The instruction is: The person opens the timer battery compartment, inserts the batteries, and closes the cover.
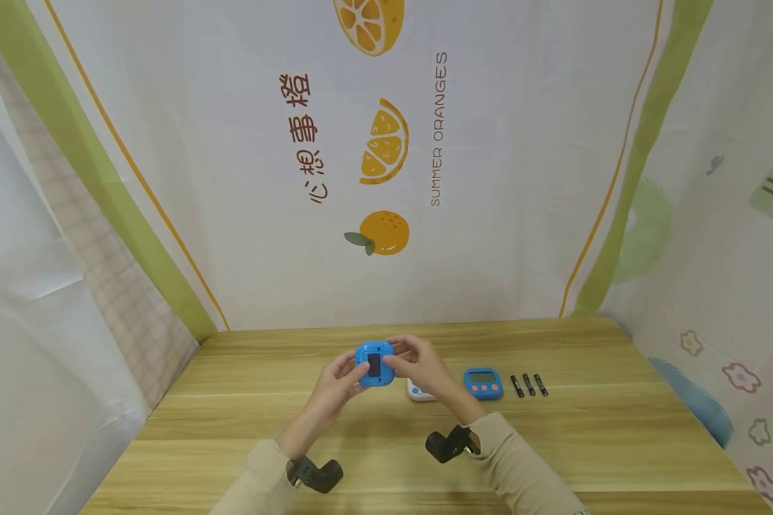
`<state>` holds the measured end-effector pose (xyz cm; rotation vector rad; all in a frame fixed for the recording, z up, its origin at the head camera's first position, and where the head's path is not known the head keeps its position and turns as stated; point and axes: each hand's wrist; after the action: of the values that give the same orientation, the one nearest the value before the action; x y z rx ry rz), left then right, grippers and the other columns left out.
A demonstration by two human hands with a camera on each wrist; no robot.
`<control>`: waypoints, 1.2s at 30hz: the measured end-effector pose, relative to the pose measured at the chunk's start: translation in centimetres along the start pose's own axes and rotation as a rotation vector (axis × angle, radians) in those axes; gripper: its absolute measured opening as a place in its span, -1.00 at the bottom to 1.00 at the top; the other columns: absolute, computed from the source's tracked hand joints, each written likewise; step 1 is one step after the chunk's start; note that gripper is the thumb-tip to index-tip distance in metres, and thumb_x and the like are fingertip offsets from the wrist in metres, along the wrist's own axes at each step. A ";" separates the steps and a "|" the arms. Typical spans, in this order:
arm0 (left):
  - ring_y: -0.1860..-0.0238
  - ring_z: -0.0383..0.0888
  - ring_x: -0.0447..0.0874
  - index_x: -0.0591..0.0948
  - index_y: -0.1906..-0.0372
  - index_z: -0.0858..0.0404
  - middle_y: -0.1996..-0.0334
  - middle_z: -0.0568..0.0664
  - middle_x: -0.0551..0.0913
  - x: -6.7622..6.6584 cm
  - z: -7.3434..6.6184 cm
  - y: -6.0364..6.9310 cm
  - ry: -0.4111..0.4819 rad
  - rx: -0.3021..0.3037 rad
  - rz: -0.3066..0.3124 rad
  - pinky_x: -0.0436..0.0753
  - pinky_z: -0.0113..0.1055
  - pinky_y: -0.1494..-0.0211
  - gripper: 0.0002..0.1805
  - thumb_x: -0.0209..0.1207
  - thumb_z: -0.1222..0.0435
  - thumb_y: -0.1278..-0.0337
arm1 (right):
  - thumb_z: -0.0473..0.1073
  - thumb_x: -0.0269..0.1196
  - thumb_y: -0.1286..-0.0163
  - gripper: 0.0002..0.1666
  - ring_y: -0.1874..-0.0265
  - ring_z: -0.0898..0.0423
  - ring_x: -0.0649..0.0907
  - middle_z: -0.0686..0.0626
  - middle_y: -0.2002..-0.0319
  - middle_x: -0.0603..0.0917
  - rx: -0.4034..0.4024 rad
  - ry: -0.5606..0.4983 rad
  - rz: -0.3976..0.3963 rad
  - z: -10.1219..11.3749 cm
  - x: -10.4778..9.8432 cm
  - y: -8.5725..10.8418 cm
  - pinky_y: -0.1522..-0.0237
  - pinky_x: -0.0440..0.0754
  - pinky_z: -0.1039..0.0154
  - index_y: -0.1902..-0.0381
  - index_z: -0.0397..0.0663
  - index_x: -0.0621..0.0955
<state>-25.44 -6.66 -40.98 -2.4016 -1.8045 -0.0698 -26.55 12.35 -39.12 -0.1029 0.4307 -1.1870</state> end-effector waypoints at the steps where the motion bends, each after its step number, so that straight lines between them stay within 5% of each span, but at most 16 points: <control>1: 0.06 -0.03 0.51 0.30 -0.17 0.41 0.04 0.18 0.48 0.0 0.1 0.0 -0.003 0.008 0.009 0.53 -0.17 0.00 -0.47 0.10 0.23 -0.15 | -0.28 0.14 -0.25 -0.57 0.30 -0.08 0.62 -0.27 0.22 0.54 0.005 -0.011 -0.010 -0.3 -0.1 -0.1 0.28 0.62 0.05 -0.05 -0.39 0.39; 14: 0.13 -0.05 0.57 0.30 -0.17 0.44 0.05 0.26 0.52 -0.3 0.6 0.2 -0.019 0.019 -0.003 0.56 -0.24 0.06 -0.45 0.12 0.24 -0.13 | -0.42 0.16 -0.18 -0.46 0.21 -0.19 0.57 -0.39 0.13 0.49 -0.019 0.053 0.027 2.2 0.3 0.7 0.25 0.62 0.13 -0.13 -0.42 0.31; 26: 0.15 -0.06 0.59 0.33 -0.17 0.42 0.08 0.23 0.55 -0.1 0.1 0.3 -0.032 0.037 -0.015 0.58 -0.26 0.11 -0.45 0.15 0.28 -0.09 | -0.33 0.20 -0.19 -0.52 0.39 0.07 0.63 -0.35 0.24 0.49 -0.125 0.020 -0.016 -1.4 0.5 -0.2 0.40 0.64 0.27 -0.06 -0.37 0.37; 36: 0.18 -0.04 0.60 0.36 -0.15 0.42 0.12 0.23 0.57 -0.1 0.7 0.4 -0.051 0.023 -0.028 0.59 -0.23 0.13 -0.45 0.18 0.27 -0.06 | -0.47 0.15 -0.17 -0.55 0.39 -0.09 0.61 -0.34 0.27 0.49 -0.073 0.007 0.018 0.1 0.6 0.3 0.37 0.64 0.23 -0.04 -0.44 0.36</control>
<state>-25.13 -6.81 -41.70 -2.3833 -1.8510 0.0097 -26.04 11.94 -39.28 -0.1579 0.4804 -1.1543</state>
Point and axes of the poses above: each hand's wrist, its own y-axis away from the middle knuckle, its own x-axis out of the palm, z = x × y
